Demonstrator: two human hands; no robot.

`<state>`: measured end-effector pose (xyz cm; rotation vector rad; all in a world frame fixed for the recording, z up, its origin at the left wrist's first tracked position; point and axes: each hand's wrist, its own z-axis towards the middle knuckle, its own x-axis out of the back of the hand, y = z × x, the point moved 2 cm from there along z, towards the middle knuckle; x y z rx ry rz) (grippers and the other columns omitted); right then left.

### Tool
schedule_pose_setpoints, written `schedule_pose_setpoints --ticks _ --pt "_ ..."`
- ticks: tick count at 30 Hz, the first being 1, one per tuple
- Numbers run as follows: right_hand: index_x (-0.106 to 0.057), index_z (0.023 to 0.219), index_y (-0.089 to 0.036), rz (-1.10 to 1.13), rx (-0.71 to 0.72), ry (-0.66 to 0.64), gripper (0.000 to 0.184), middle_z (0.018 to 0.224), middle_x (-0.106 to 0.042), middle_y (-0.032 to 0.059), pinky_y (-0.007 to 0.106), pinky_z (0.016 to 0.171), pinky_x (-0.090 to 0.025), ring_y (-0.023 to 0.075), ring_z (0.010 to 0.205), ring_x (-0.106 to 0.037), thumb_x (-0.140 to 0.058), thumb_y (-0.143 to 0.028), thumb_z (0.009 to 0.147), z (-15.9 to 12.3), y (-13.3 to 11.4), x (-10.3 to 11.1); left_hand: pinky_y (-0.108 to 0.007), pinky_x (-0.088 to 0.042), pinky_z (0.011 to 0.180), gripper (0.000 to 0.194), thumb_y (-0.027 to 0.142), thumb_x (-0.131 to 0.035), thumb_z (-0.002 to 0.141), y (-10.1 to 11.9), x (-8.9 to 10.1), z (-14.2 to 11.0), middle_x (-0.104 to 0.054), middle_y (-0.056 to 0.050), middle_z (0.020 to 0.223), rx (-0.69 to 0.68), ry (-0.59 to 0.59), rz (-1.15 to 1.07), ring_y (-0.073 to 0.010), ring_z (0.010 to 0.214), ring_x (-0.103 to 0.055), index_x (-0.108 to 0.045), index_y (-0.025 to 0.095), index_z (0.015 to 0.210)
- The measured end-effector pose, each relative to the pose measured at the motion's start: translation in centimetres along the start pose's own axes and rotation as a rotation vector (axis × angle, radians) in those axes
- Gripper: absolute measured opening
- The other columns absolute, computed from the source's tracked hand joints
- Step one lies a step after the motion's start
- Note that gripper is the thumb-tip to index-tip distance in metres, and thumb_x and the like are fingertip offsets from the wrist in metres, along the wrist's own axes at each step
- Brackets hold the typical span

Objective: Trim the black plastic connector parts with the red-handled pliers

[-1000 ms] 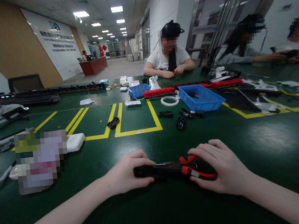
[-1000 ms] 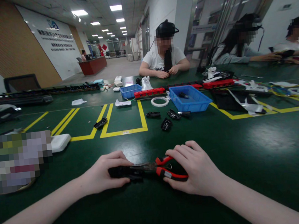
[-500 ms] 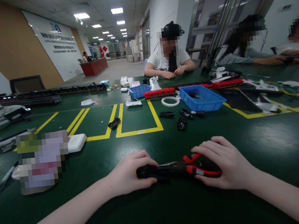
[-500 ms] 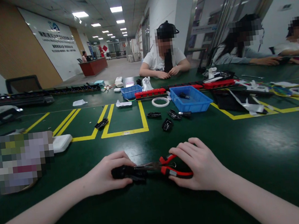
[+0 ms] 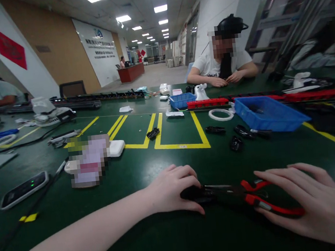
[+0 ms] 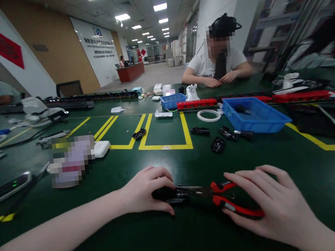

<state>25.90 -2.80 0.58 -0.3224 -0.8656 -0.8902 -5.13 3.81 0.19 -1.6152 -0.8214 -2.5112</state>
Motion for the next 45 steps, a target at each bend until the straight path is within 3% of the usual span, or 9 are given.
schedule_pose_setpoints --ticks 7,14,19,22,24,28,35,40,45 --pt "-0.034 0.153 -0.039 -0.028 -0.062 -0.009 0.076 0.107 -0.069 0.0112 0.066 0.088 -0.040 0.0404 0.084 -0.067 -0.063 -0.038 0.083 0.1 -0.4 0.5 -0.033 -0.037 0.074 0.056 0.072 -0.064 0.082 0.3 0.2 -0.2 -0.068 -0.005 0.099 -0.047 0.032 0.132 -0.0195 0.086 -0.062 -0.067 0.018 0.095" --pt "-0.039 0.151 -0.036 -0.029 -0.016 0.012 0.073 0.103 -0.071 0.0106 0.062 0.088 -0.042 0.0367 0.081 -0.068 -0.064 -0.039 0.082 0.0 0.1 0.2 -0.034 -0.037 0.069 0.040 0.052 -0.052 0.097 0.9 0.5 -0.4 -0.066 -0.002 0.076 -0.124 0.061 0.150 -0.0154 0.069 -0.059 -0.069 0.017 0.088" --pt "-0.041 0.150 -0.029 -0.064 0.023 0.013 0.073 0.103 -0.072 0.0119 0.061 0.086 -0.045 0.0356 0.079 -0.070 -0.069 -0.035 0.083 0.3 -0.4 0.7 -0.031 -0.045 0.078 0.026 0.019 -0.046 0.094 1.1 0.9 -0.5 -0.068 -0.008 0.105 -0.137 0.131 0.073 -0.0187 0.093 -0.063 -0.066 0.017 0.111" --pt "-0.040 0.151 -0.027 -0.062 0.029 0.017 0.075 0.102 -0.072 0.0122 0.061 0.084 -0.046 0.0361 0.080 -0.070 -0.069 -0.035 0.083 0.5 -0.6 0.9 -0.036 -0.045 0.100 0.040 0.010 -0.049 0.089 1.0 0.9 -0.3 -0.061 -0.010 0.134 -0.145 0.002 -0.013 -0.0227 0.119 -0.058 -0.059 0.018 0.126" --pt "-0.041 0.151 -0.029 -0.048 0.010 0.021 0.075 0.102 -0.073 0.0111 0.062 0.085 -0.046 0.0363 0.080 -0.070 -0.069 -0.037 0.082 0.5 -0.6 0.9 -0.039 -0.042 0.106 0.044 0.011 -0.054 0.087 1.0 0.8 -0.1 -0.058 -0.009 0.140 -0.169 -0.095 -0.055 -0.0235 0.124 -0.055 -0.057 0.019 0.130" --pt "-0.042 0.149 -0.030 -0.024 -0.019 0.027 0.073 0.104 -0.072 0.0107 0.064 0.086 -0.045 0.0378 0.081 -0.070 -0.069 -0.038 0.082 0.4 -0.6 0.9 -0.038 -0.044 0.103 0.032 0.021 -0.061 0.092 0.9 0.6 0.0 -0.062 -0.008 0.132 -0.199 -0.143 -0.038 -0.0234 0.119 -0.059 -0.062 0.020 0.124" --pt "-0.045 0.144 -0.029 0.042 -0.017 -0.007 0.068 0.105 -0.071 0.0117 0.064 0.087 -0.044 0.0377 0.084 -0.070 -0.069 -0.037 0.081 0.5 -0.6 0.9 -0.037 -0.045 0.098 0.012 0.027 -0.063 0.096 0.4 0.1 -0.2 -0.063 -0.008 0.127 -0.168 -0.049 -0.010 -0.0222 0.115 -0.059 -0.067 0.019 0.103" --pt "-0.050 0.136 -0.028 0.098 -0.018 -0.056 0.059 0.102 -0.071 0.0096 0.062 0.087 -0.045 0.0347 0.085 -0.069 -0.068 -0.038 0.081 0.6 -0.6 0.7 -0.033 -0.047 0.088 0.010 0.024 -0.066 0.093 0.2 0.1 -0.1 -0.066 -0.005 0.114 -0.088 -0.057 -0.038 -0.0188 0.103 -0.062 -0.065 0.018 0.101" --pt "-0.053 0.129 -0.029 0.141 -0.049 -0.086 0.049 0.101 -0.072 0.0075 0.059 0.086 -0.048 0.0325 0.087 -0.068 -0.066 -0.042 0.083 0.5 -0.2 0.4 -0.034 -0.046 0.089 0.020 0.023 -0.067 0.092 0.6 0.5 0.1 -0.067 -0.004 0.111 -0.004 -0.052 -0.091 -0.0193 0.103 -0.062 -0.062 0.018 0.110"
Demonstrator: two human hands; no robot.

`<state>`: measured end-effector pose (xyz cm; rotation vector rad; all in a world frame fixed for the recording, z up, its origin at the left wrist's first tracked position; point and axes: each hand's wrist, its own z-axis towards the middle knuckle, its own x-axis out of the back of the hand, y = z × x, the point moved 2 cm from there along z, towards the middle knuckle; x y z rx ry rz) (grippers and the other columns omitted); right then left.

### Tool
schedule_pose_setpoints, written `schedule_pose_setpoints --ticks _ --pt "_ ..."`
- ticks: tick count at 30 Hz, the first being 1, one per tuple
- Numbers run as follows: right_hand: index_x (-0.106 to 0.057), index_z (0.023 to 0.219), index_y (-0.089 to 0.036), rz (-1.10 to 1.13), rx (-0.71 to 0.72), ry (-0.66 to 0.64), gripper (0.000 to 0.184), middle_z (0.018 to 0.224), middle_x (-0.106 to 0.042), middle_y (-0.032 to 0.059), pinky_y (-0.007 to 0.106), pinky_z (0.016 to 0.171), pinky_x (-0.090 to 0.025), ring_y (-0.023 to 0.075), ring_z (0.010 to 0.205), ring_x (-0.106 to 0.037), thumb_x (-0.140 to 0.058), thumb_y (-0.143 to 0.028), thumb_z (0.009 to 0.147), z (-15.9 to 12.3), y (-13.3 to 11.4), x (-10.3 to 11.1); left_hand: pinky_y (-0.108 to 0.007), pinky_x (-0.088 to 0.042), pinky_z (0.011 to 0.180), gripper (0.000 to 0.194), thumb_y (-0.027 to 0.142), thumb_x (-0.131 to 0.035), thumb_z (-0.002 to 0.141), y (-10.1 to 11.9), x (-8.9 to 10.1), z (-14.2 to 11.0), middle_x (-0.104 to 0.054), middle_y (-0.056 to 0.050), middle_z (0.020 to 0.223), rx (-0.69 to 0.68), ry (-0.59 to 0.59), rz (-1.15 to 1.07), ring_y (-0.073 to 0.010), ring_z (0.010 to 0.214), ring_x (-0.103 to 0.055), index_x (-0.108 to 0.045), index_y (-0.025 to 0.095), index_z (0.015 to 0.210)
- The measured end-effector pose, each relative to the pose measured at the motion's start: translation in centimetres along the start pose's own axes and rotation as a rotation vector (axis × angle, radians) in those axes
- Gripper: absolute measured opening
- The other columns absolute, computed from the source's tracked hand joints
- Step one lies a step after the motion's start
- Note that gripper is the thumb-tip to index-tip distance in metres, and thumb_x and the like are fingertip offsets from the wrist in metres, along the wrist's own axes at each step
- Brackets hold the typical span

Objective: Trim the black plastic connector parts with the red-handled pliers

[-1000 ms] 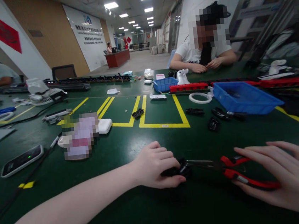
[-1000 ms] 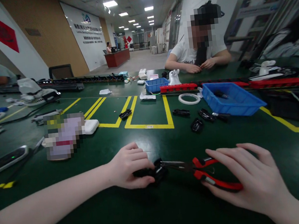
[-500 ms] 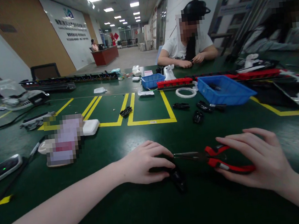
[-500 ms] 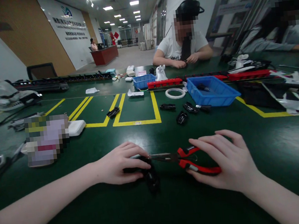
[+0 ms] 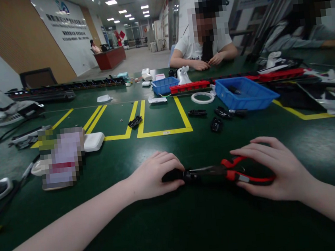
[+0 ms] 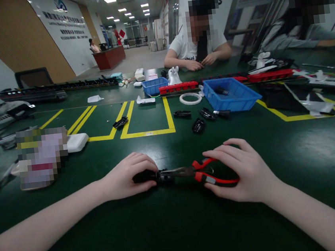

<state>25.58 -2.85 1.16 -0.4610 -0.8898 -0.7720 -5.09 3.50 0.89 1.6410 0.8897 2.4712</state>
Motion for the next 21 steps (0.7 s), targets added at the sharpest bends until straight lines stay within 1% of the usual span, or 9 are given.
schedule_pose_setpoints --ticks 2,4,8,14,17,21 --pt "-0.055 0.126 -0.030 0.015 -0.028 -0.017 0.045 0.101 -0.072 0.0065 0.057 0.085 -0.049 0.0325 0.088 -0.068 -0.065 -0.043 0.084 -0.05 0.14 -0.15 -0.036 -0.046 0.091 0.026 0.023 -0.068 0.091 0.11 0.14 0.03 -0.066 -0.005 0.111 0.026 -0.001 -0.021 -0.0201 0.104 -0.061 -0.061 0.019 0.117" --pt "-0.057 0.123 -0.030 0.035 -0.054 -0.031 0.043 0.101 -0.073 0.0056 0.055 0.085 -0.050 0.0319 0.089 -0.068 -0.066 -0.043 0.083 -0.09 0.22 -0.29 -0.037 -0.046 0.093 0.029 0.022 -0.068 0.090 0.10 0.21 0.03 -0.064 -0.005 0.112 0.035 -0.008 -0.037 -0.0207 0.104 -0.061 -0.062 0.020 0.119" --pt "-0.059 0.120 -0.027 0.065 -0.068 -0.035 0.043 0.100 -0.073 0.0060 0.052 0.089 -0.049 0.0299 0.088 -0.068 -0.067 -0.046 0.082 -0.09 0.14 -0.47 -0.037 -0.047 0.092 0.024 0.023 -0.067 0.091 -0.21 0.18 -0.04 -0.060 -0.005 0.114 0.042 -0.054 -0.091 -0.0204 0.104 -0.059 -0.067 0.022 0.116" --pt "-0.061 0.119 -0.023 0.072 -0.040 -0.027 0.044 0.100 -0.074 0.0063 0.049 0.092 -0.048 0.0266 0.086 -0.068 -0.068 -0.046 0.081 -0.08 -0.12 -0.56 -0.035 -0.050 0.092 0.023 0.020 -0.066 0.092 -0.40 0.12 0.02 -0.055 -0.006 0.116 0.073 -0.093 -0.250 -0.0192 0.105 -0.057 -0.069 0.021 0.114" --pt "-0.060 0.119 -0.024 0.071 -0.043 -0.025 0.045 0.100 -0.074 0.0065 0.048 0.092 -0.047 0.0267 0.088 -0.068 -0.066 -0.048 0.082 -0.15 -0.24 -0.66 -0.036 -0.051 0.091 0.022 0.021 -0.065 0.092 -0.40 0.16 0.07 -0.055 -0.006 0.115 0.076 -0.095 -0.270 -0.0195 0.104 -0.057 -0.069 0.021 0.113" --pt "-0.060 0.121 -0.025 0.068 -0.048 -0.014 0.045 0.099 -0.074 0.0067 0.049 0.091 -0.047 0.0274 0.088 -0.069 -0.066 -0.046 0.081 -0.19 -0.30 -0.76 -0.038 -0.052 0.092 0.021 0.021 -0.065 0.092 -0.44 0.23 0.07 -0.054 -0.006 0.116 0.075 -0.104 -0.271 -0.0204 0.105 -0.057 -0.069 0.021 0.113"
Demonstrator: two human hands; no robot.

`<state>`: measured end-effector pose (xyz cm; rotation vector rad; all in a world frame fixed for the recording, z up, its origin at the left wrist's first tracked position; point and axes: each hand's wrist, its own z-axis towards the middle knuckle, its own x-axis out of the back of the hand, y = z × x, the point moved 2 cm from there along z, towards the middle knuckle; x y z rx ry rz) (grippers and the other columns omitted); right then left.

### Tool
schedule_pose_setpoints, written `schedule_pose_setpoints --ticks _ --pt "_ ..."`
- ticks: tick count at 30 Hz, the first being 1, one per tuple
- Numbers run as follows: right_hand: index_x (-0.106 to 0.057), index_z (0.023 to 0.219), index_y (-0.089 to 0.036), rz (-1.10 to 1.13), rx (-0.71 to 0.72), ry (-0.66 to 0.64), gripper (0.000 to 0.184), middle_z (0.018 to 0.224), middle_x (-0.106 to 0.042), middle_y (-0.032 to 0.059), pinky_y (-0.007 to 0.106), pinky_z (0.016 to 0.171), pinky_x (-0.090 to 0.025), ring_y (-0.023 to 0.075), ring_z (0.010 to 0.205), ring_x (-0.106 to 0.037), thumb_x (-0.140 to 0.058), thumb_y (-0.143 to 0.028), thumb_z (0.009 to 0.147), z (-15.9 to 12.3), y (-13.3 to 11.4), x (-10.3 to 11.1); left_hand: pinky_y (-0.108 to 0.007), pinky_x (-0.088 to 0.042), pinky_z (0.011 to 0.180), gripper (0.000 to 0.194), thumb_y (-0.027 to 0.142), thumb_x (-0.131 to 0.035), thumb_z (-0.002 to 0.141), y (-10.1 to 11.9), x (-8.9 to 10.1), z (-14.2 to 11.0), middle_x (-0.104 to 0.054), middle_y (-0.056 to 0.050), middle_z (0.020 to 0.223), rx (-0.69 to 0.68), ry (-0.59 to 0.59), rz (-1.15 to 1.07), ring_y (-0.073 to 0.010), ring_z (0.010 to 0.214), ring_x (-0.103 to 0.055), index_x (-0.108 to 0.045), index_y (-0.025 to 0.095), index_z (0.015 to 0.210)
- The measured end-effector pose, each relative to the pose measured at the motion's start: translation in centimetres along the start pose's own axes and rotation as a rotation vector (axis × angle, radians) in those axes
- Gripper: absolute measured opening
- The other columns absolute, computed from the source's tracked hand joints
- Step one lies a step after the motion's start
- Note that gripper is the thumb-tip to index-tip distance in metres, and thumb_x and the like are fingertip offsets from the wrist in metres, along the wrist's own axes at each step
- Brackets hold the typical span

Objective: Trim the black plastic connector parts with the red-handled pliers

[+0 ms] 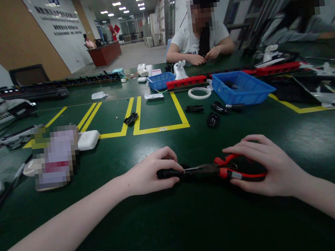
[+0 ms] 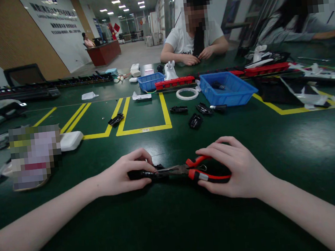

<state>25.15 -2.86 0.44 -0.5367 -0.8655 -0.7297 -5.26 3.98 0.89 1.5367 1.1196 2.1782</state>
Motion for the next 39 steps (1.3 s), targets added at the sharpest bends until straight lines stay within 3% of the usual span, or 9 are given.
schedule_pose_setpoints --ticks 6,17,39 --pt "-0.059 0.124 -0.026 -0.016 0.035 -0.053 0.052 0.101 -0.075 0.0051 0.047 0.087 -0.048 0.0267 0.085 -0.070 -0.072 -0.042 0.076 0.01 0.21 -0.03 -0.039 -0.052 0.094 0.022 0.019 -0.065 0.092 -0.04 0.01 -0.06 -0.053 -0.006 0.118 0.003 0.003 -0.007 -0.0199 0.107 -0.057 -0.069 0.021 0.113" --pt "-0.057 0.120 -0.025 0.001 0.037 -0.090 0.049 0.097 -0.074 0.0054 0.047 0.084 -0.050 0.0263 0.081 -0.069 -0.072 -0.043 0.077 0.14 0.19 0.05 -0.038 -0.052 0.093 0.021 0.019 -0.065 0.093 -0.12 -0.04 -0.10 -0.053 -0.007 0.119 -0.016 0.001 0.012 -0.0200 0.108 -0.057 -0.069 0.021 0.114" --pt "-0.056 0.123 -0.024 0.002 0.044 -0.077 0.051 0.101 -0.074 0.0066 0.047 0.086 -0.050 0.0272 0.085 -0.070 -0.071 -0.042 0.077 -0.01 0.42 -0.10 -0.039 -0.052 0.095 0.020 0.019 -0.066 0.092 -0.43 -0.17 -0.15 -0.054 -0.008 0.120 -0.049 0.032 0.061 -0.0219 0.110 -0.057 -0.071 0.022 0.110"
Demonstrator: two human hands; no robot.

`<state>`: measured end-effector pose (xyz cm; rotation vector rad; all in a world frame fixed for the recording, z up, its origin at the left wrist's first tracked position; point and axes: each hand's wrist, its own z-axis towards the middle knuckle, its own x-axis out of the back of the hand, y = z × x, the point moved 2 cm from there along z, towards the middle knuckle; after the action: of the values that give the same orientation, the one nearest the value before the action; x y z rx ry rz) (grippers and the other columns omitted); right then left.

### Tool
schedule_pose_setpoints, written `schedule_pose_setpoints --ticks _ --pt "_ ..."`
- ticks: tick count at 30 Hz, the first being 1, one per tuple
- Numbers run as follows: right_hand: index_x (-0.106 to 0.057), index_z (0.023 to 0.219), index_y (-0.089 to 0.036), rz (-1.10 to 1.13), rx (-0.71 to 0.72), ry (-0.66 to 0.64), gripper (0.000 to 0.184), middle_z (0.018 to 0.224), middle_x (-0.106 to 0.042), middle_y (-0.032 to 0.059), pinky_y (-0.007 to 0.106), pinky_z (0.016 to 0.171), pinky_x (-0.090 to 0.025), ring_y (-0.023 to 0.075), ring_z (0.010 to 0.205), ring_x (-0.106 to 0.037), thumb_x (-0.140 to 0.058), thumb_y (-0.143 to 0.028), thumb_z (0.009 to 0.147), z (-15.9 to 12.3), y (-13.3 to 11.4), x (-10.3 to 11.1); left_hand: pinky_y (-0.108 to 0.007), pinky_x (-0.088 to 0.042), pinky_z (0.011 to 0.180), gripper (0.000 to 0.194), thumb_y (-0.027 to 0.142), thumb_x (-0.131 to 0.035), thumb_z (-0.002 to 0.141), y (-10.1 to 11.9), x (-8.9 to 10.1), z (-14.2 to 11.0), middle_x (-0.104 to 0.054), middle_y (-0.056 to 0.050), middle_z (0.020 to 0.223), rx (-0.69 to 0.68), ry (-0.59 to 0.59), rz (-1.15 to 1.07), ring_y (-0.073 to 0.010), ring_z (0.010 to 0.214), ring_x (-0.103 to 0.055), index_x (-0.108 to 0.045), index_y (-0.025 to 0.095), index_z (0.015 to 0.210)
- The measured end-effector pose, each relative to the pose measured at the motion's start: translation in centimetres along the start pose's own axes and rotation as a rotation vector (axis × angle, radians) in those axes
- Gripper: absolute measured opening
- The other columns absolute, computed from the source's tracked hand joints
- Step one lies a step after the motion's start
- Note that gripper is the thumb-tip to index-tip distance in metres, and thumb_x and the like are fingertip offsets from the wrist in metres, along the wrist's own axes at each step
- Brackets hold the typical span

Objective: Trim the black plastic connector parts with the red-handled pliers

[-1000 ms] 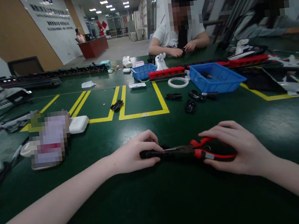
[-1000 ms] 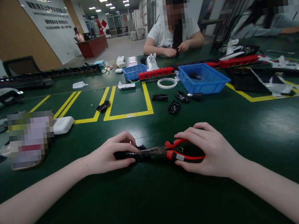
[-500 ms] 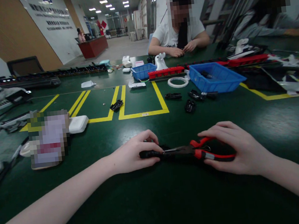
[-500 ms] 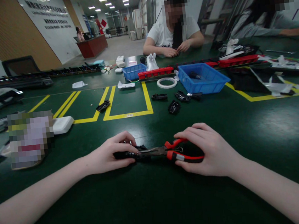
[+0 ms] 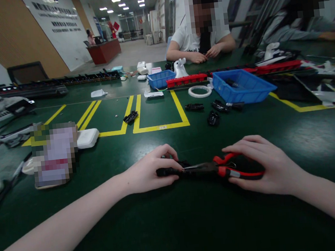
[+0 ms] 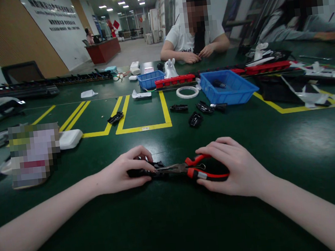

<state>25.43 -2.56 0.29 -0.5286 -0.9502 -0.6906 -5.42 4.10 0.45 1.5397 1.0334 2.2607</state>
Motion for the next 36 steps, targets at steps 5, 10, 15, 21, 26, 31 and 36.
schedule_pose_setpoints --ticks 5,10,15,21,26,31,36 --pt "-0.056 0.123 -0.026 0.020 -0.009 -0.004 0.051 0.101 -0.074 0.0050 0.047 0.085 -0.051 0.0267 0.084 -0.070 -0.072 -0.042 0.077 0.09 -0.11 0.00 -0.039 -0.052 0.094 0.020 0.017 -0.064 0.092 0.42 0.09 0.09 -0.055 -0.008 0.118 0.010 0.010 -0.003 -0.0217 0.108 -0.058 -0.071 0.022 0.110" --pt "-0.057 0.123 -0.026 0.025 -0.012 0.001 0.049 0.099 -0.074 0.0059 0.046 0.083 -0.052 0.0266 0.083 -0.070 -0.070 -0.043 0.079 0.14 -0.37 -0.09 -0.040 -0.052 0.095 0.018 0.017 -0.065 0.092 0.55 0.14 0.11 -0.056 -0.008 0.117 0.026 0.016 -0.004 -0.0218 0.108 -0.058 -0.071 0.021 0.108" --pt "-0.057 0.121 -0.025 0.022 -0.007 0.003 0.046 0.097 -0.073 0.0062 0.046 0.082 -0.052 0.0262 0.082 -0.069 -0.068 -0.045 0.081 0.17 -0.43 0.04 -0.039 -0.052 0.095 0.014 0.020 -0.066 0.093 0.58 0.14 0.08 -0.055 -0.008 0.118 0.029 0.018 -0.007 -0.0211 0.109 -0.059 -0.070 0.020 0.106" --pt "-0.060 0.116 -0.025 0.018 0.000 0.041 0.041 0.095 -0.072 0.0060 0.045 0.077 -0.051 0.0255 0.078 -0.067 -0.067 -0.046 0.082 0.35 -0.48 0.35 -0.038 -0.053 0.095 0.016 0.018 -0.068 0.091 0.46 -0.01 0.10 -0.054 -0.007 0.119 0.016 0.024 -0.022 -0.0205 0.109 -0.059 -0.070 0.019 0.107" --pt "-0.061 0.113 -0.024 0.035 -0.033 0.027 0.039 0.092 -0.071 0.0052 0.039 0.069 -0.050 0.0233 0.073 -0.065 -0.068 -0.044 0.080 0.37 -0.71 0.35 -0.037 -0.053 0.094 0.015 0.018 -0.070 0.090 0.19 -0.05 0.16 -0.056 -0.007 0.117 -0.012 0.042 -0.042 -0.0201 0.108 -0.060 -0.069 0.018 0.106" --pt "-0.059 0.115 -0.022 0.008 -0.040 -0.007 0.042 0.092 -0.070 0.0055 0.035 0.065 -0.048 0.0205 0.070 -0.064 -0.068 -0.045 0.081 0.21 -0.54 0.14 -0.040 -0.051 0.098 0.013 0.018 -0.068 0.091 -0.07 -0.01 0.16 -0.060 -0.009 0.123 -0.021 0.048 0.007 -0.0220 0.114 -0.059 -0.068 0.018 0.104" --pt "-0.058 0.115 -0.020 -0.020 0.012 -0.032 0.046 0.090 -0.070 0.0066 0.033 0.061 -0.046 0.0196 0.067 -0.063 -0.070 -0.046 0.079 0.30 -0.54 -0.17 -0.042 -0.050 0.098 0.011 0.019 -0.068 0.092 -0.23 -0.03 0.26 -0.066 -0.008 0.122 -0.034 0.034 0.049 -0.0228 0.111 -0.059 -0.069 0.018 0.103"
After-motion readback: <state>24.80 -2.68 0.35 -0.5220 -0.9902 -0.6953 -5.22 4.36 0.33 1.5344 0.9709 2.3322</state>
